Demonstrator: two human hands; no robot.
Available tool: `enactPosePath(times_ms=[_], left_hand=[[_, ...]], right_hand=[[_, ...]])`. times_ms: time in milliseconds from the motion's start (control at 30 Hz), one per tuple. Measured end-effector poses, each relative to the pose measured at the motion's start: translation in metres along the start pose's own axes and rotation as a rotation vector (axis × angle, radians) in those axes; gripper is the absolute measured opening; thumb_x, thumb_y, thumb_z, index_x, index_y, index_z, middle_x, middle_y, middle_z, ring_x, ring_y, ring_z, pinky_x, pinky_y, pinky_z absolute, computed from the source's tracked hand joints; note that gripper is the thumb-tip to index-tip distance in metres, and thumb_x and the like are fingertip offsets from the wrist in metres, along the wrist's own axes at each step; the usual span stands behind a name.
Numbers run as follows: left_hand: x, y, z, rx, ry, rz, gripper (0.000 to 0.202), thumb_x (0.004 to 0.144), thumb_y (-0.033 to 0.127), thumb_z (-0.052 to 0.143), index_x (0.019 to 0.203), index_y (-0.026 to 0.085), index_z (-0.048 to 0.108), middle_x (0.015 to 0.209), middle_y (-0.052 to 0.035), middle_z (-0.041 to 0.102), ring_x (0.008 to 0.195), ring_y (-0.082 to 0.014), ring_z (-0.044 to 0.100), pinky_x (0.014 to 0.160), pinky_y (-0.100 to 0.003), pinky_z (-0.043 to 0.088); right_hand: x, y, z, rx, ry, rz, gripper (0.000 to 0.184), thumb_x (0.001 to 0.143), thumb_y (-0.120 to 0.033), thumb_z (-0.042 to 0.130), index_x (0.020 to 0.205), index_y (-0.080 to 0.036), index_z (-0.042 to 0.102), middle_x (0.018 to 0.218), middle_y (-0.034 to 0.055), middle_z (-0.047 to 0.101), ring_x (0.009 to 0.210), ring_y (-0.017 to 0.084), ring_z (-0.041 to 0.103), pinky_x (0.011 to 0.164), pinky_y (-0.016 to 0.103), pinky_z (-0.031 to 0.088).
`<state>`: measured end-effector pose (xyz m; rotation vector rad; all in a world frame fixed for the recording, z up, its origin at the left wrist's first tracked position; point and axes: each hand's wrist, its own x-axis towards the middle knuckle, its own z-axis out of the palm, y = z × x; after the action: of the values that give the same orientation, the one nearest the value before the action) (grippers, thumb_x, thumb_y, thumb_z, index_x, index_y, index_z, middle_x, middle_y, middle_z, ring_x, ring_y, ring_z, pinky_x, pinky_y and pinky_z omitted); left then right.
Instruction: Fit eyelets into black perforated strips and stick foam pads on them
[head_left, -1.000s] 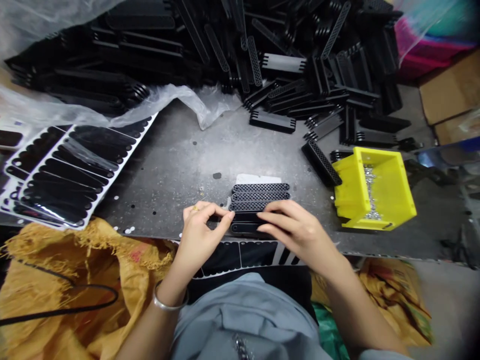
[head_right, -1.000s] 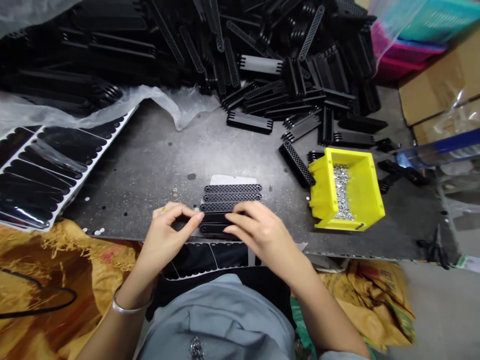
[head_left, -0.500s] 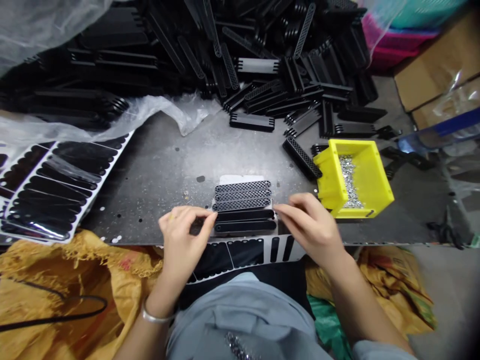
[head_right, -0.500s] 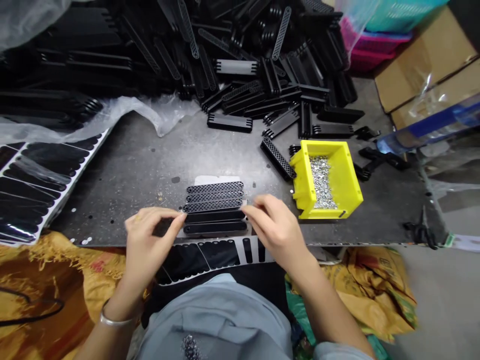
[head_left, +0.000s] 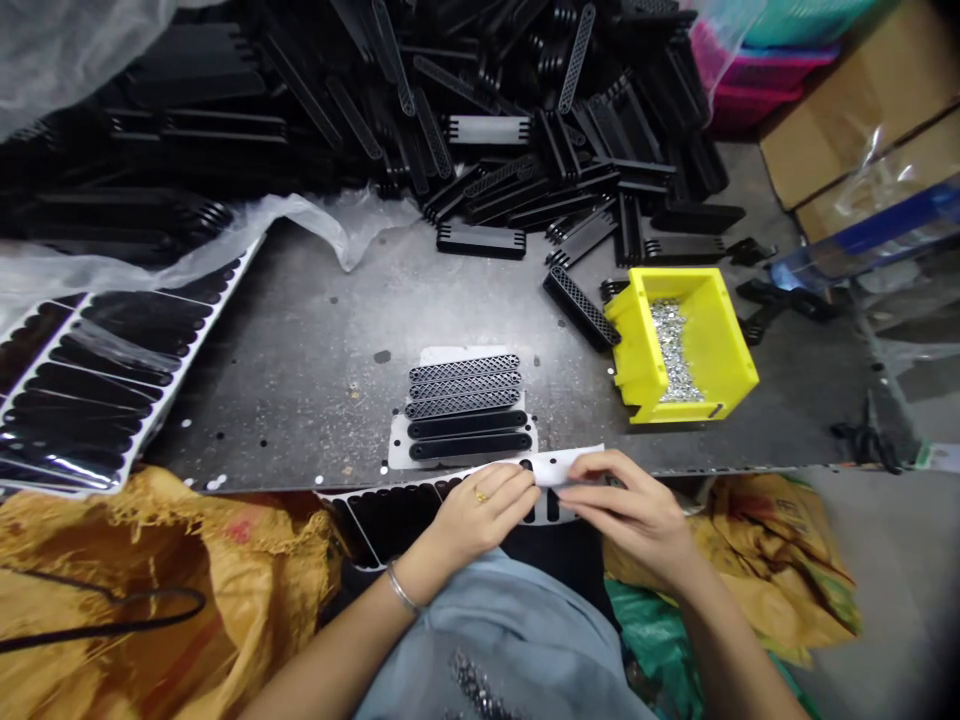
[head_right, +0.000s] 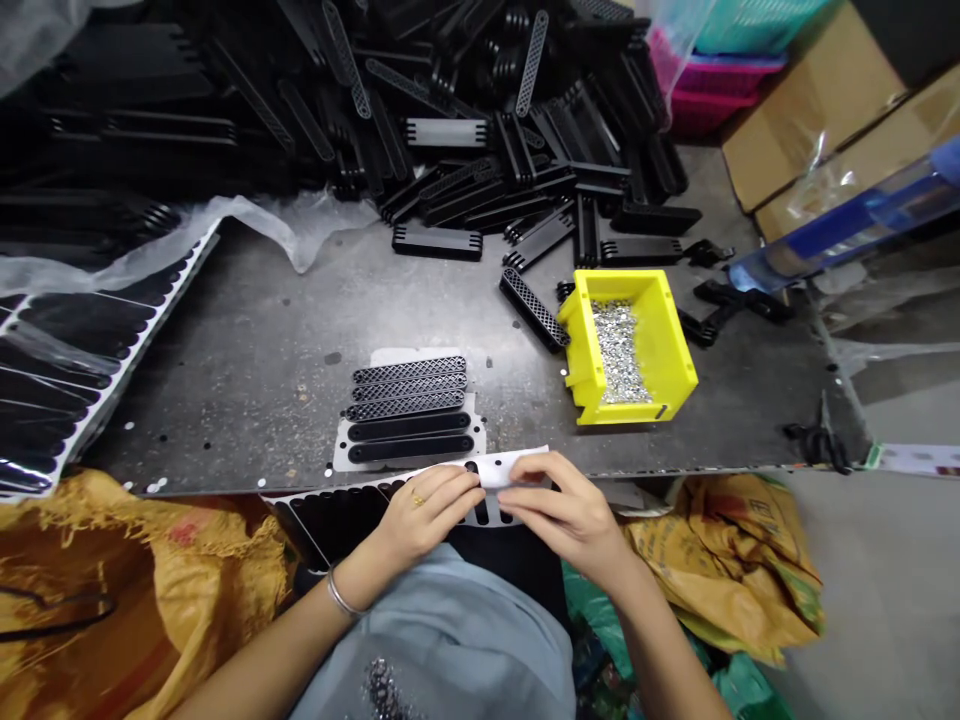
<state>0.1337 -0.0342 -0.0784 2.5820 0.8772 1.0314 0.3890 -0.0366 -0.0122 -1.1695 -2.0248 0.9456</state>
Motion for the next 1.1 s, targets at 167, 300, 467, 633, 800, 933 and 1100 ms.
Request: enactPosePath(times_ms=[167, 300, 467, 633, 800, 933, 1100], left_hand=[[0.014, 0.015, -0.007, -0.082, 0.014, -0.085, 0.022, 0.104, 0.011, 0.051, 0.115, 0.017, 0.069, 0.108, -0.0091, 0.078, 0.107, -0.0208, 0.071, 0.099, -0.036, 0.058], [0.018, 0.007, -0.046, -0.131, 0.108, -0.223, 0.011, 0.100, 0.017, 0.061, 0.104, 0.022, 0.070, 0.094, -0.0037, 0.077, 0.092, -0.0181, 0.071, 0.083, -0.033, 0.056], [0.012, -0.024, -0.111, 0.138, 0.199, -0.574, 0.009, 0.095, 0.018, 0.070, 0.098, 0.027, 0.070, 0.090, -0.0010, 0.077, 0.095, -0.0215, 0.069, 0.091, -0.041, 0.047], [0.010, -0.032, -0.121, 0.083, 0.216, -0.637, 0.008, 0.096, 0.018, 0.069, 0.094, 0.026, 0.070, 0.090, 0.0014, 0.077, 0.091, -0.0187, 0.069, 0.096, -0.040, 0.042], [0.010, -0.048, -0.113, -0.010, 0.197, -0.907, 0.012, 0.100, 0.027, 0.063, 0.097, 0.026, 0.074, 0.098, -0.0001, 0.079, 0.098, -0.0207, 0.067, 0.095, -0.040, 0.042], [0.010, -0.059, -0.112, -0.124, 0.141, -0.959, 0.017, 0.100, 0.034, 0.061, 0.095, 0.028, 0.076, 0.098, 0.0001, 0.081, 0.099, -0.0221, 0.068, 0.099, -0.042, 0.042], [0.012, -0.061, -0.110, -0.192, 0.148, -1.000, 0.017, 0.098, 0.033, 0.063, 0.093, 0.028, 0.078, 0.096, -0.0002, 0.081, 0.096, -0.0223, 0.068, 0.100, -0.044, 0.042]], right_hand=[[0.005, -0.024, -0.027, 0.557, 0.192, 0.160, 0.012, 0.101, -0.033, 0.062, 0.109, -0.032, 0.070, 0.110, 0.0062, 0.062, 0.080, 0.020, 0.074, 0.070, 0.040, 0.066], [0.066, -0.045, 0.006, 0.209, 0.172, 0.130, 0.033, 0.096, -0.022, 0.068, 0.127, -0.033, 0.070, 0.112, 0.0061, 0.057, 0.084, 0.016, 0.065, 0.071, 0.033, 0.061], [0.132, -0.059, 0.035, 0.437, 0.086, -0.007, 0.024, 0.099, -0.046, 0.064, 0.117, -0.030, 0.063, 0.119, 0.0089, 0.061, 0.108, 0.026, 0.069, 0.095, 0.049, 0.059], [0.143, -0.063, 0.023, 0.449, 0.193, 0.039, 0.023, 0.102, -0.051, 0.056, 0.118, -0.034, 0.055, 0.106, 0.0029, 0.055, 0.063, 0.011, 0.059, 0.063, 0.034, 0.061], [0.146, -0.056, 0.050, -0.242, 0.070, -0.142, 0.031, 0.102, -0.018, 0.058, 0.130, -0.027, 0.067, 0.110, 0.0085, 0.063, 0.087, 0.017, 0.067, 0.071, 0.032, 0.059], [0.152, -0.044, 0.068, -0.379, -0.049, -0.343, 0.038, 0.104, -0.020, 0.059, 0.141, -0.024, 0.061, 0.115, 0.0091, 0.074, 0.098, 0.020, 0.071, 0.083, 0.036, 0.059], [0.156, -0.035, 0.069, -0.269, -0.118, -0.343, 0.043, 0.105, -0.021, 0.059, 0.148, -0.021, 0.055, 0.110, 0.0081, 0.077, 0.097, 0.020, 0.070, 0.088, 0.039, 0.058]])
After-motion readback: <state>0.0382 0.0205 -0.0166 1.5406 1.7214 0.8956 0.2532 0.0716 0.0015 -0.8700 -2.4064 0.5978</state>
